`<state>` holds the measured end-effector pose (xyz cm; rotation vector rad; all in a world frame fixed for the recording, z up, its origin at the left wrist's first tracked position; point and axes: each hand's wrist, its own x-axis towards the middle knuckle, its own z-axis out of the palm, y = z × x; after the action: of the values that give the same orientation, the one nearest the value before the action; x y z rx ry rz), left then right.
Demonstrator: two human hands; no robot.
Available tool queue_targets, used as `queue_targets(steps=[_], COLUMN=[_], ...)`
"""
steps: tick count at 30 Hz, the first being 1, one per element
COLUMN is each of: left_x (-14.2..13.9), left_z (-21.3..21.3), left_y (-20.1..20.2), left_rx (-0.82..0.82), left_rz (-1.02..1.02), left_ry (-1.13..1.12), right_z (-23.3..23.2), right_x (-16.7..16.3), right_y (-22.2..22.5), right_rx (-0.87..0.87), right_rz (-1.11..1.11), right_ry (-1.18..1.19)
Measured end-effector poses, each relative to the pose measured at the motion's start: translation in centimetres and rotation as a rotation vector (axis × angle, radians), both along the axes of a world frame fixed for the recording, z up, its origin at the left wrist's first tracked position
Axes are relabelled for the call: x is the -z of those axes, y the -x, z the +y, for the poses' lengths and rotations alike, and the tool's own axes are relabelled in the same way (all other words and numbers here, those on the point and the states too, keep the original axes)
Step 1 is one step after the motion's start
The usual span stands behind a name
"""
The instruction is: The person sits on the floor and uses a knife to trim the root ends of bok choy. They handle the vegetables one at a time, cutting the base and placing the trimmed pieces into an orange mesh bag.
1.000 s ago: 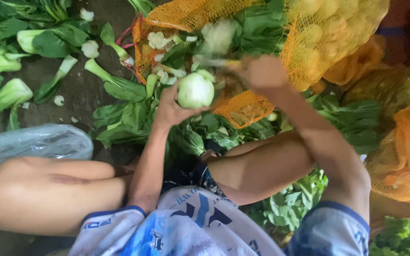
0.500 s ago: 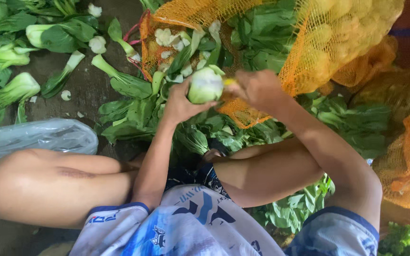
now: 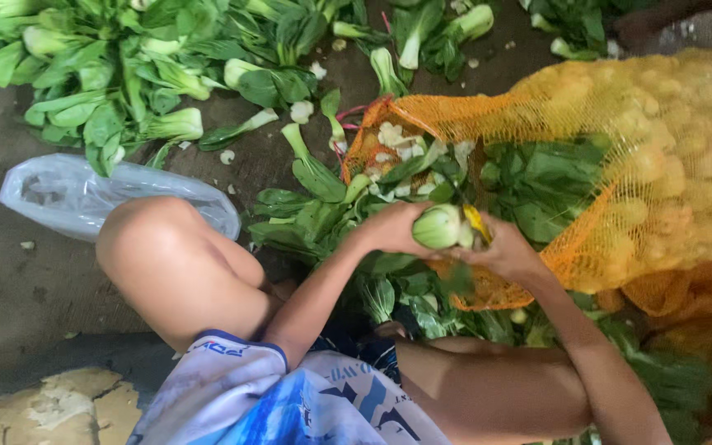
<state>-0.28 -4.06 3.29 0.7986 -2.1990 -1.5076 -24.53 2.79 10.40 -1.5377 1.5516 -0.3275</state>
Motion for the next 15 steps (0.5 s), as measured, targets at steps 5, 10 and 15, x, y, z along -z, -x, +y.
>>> queue_targets(steps=[5,10,15], left_x=[0.5,5.1,6.7], left_z=[-3.0,-2.6,1.3], left_y=[-4.6,-3.1,0.9], left_rx=[0.122,-0.438,-0.647], left_rz=[-0.046,0.274,0.757], left_ry=[-0.223,-0.791,-1.553], right_z=[-0.4,0.2,1.4], right_x=[-1.2,-1.8,-2.0], right_y=[0.7,2.9,4.7], right_rx=[0.223,0.324,0.361], right_rz=[0.168,0.395,0.126], right_ry=[-0.257,-0.009,0.266])
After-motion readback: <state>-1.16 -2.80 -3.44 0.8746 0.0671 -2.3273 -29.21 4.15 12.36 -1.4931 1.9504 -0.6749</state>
